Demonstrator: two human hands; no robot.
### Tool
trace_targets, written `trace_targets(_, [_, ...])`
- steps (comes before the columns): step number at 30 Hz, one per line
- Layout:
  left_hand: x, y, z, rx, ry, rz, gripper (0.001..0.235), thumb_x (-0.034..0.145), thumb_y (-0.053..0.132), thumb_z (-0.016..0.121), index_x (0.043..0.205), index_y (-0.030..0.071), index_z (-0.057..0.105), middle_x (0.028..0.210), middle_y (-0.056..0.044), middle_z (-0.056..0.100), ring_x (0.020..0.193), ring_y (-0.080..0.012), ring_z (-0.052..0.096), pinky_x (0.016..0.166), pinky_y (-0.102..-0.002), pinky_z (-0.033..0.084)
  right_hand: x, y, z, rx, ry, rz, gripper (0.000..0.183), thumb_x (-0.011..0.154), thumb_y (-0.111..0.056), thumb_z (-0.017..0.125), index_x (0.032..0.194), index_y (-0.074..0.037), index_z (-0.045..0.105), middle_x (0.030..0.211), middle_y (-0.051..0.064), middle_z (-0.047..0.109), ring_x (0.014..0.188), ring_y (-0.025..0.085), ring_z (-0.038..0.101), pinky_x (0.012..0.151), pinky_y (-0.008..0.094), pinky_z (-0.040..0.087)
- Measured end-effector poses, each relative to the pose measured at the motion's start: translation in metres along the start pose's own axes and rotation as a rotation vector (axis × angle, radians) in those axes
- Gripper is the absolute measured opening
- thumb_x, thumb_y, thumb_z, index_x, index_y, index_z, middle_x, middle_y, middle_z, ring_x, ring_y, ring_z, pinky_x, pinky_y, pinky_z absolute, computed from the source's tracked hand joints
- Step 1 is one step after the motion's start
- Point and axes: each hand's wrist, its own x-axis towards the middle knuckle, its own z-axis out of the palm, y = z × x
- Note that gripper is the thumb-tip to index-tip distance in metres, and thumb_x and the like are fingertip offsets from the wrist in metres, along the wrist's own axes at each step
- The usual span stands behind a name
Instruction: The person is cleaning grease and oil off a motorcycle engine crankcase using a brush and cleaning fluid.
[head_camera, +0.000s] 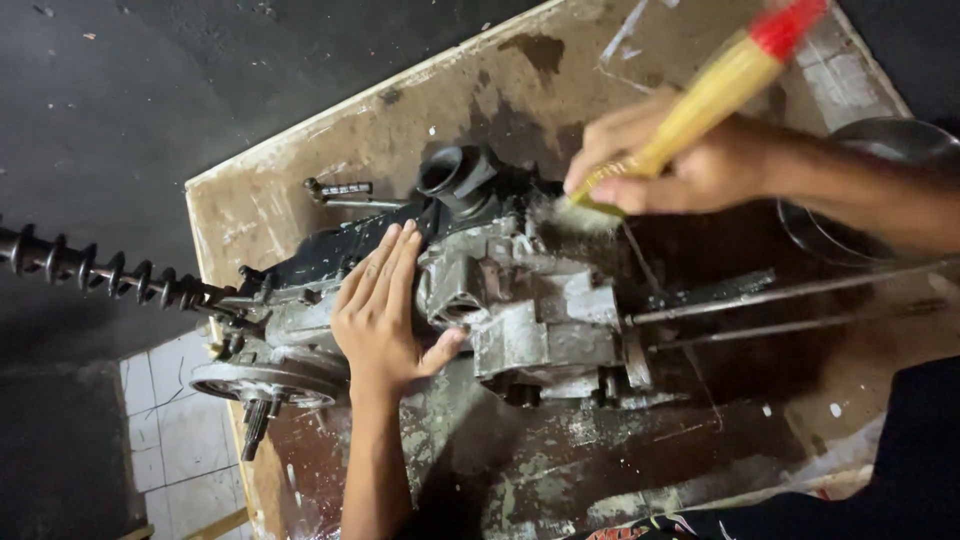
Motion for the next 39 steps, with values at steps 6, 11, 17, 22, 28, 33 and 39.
trace_targets(6, [0.001,0.001,0.005,0.009,0.009,-0.013,0.089,0.097,0.071,0.043,0.140,-0.004,0.060,0.143,-0.017,0.065,0.138,-0.0320,0.061,0.113,-0.043,0.048,-0.055,0.005,-0.014,0.073,-0.144,-0.026,0.021,0.092,-0.022,0.068,0.107,-0.009,0.076,0.080,0.000,0.074,0.059,0.007,0.065,0.050,0.021,0.052])
trace_targets(11, [0.001,0.004,0.004,0.019,0.006,-0.021,0.090,0.096,0.073,0.042,0.138,-0.005,0.061,0.143,-0.017,0.065,0.138,-0.0317,0.061,0.112,-0.043,0.048,-0.044,0.009,-0.020,0.062,0.081,-0.086,0.022,0.097,-0.022,0.066,0.113,-0.007,0.072,0.090,0.002,0.074,0.066,0.006,0.064,0.054,0.018,0.051])
trace_targets(17, [0.000,0.003,0.008,-0.002,0.005,-0.015,0.094,0.099,0.075,0.041,0.141,-0.007,0.060,0.145,-0.018,0.064,0.140,-0.0329,0.060,0.113,-0.045,0.048,-0.046,0.017,0.015,0.019,0.130,-0.049,0.016,0.102,-0.016,0.064,0.112,-0.005,0.072,0.086,0.004,0.070,0.068,0.010,0.064,0.060,0.024,0.049])
trace_targets(22, [-0.001,0.003,0.010,0.025,0.017,-0.034,0.095,0.094,0.076,0.039,0.141,-0.004,0.060,0.143,-0.016,0.065,0.139,-0.0311,0.061,0.110,-0.043,0.049,-0.093,0.038,0.005,0.097,-0.044,-0.017,0.018,0.093,-0.020,0.068,0.106,-0.009,0.073,0.083,0.002,0.074,0.060,0.005,0.066,0.048,0.021,0.056])
trace_targets(28, [-0.003,0.001,0.010,0.035,0.016,-0.021,0.097,0.095,0.077,0.041,0.142,-0.005,0.059,0.145,-0.018,0.064,0.140,-0.0324,0.060,0.112,-0.044,0.047,-0.059,0.061,0.055,0.504,0.442,-0.155,0.017,0.104,-0.018,0.062,0.115,-0.008,0.071,0.085,0.002,0.066,0.062,0.004,0.053,0.051,0.020,0.049])
trace_targets(33, [-0.001,0.000,0.008,0.020,0.027,-0.028,0.099,0.095,0.080,0.037,0.142,-0.005,0.059,0.145,-0.017,0.064,0.139,-0.0324,0.061,0.113,-0.044,0.048,-0.093,0.046,0.040,0.304,0.258,-0.049,0.013,0.100,-0.016,0.063,0.105,-0.007,0.072,0.080,0.000,0.068,0.063,0.006,0.057,0.054,0.024,0.048])
trace_targets(39, [-0.007,-0.003,0.011,-0.007,0.003,0.003,0.118,0.085,0.093,0.030,0.144,-0.006,0.057,0.147,-0.018,0.063,0.140,-0.0330,0.060,0.113,-0.044,0.047,-0.092,0.049,0.046,0.411,0.293,-0.046,0.018,0.104,-0.020,0.063,0.110,-0.004,0.069,0.095,0.006,0.072,0.079,0.013,0.066,0.067,0.030,0.057])
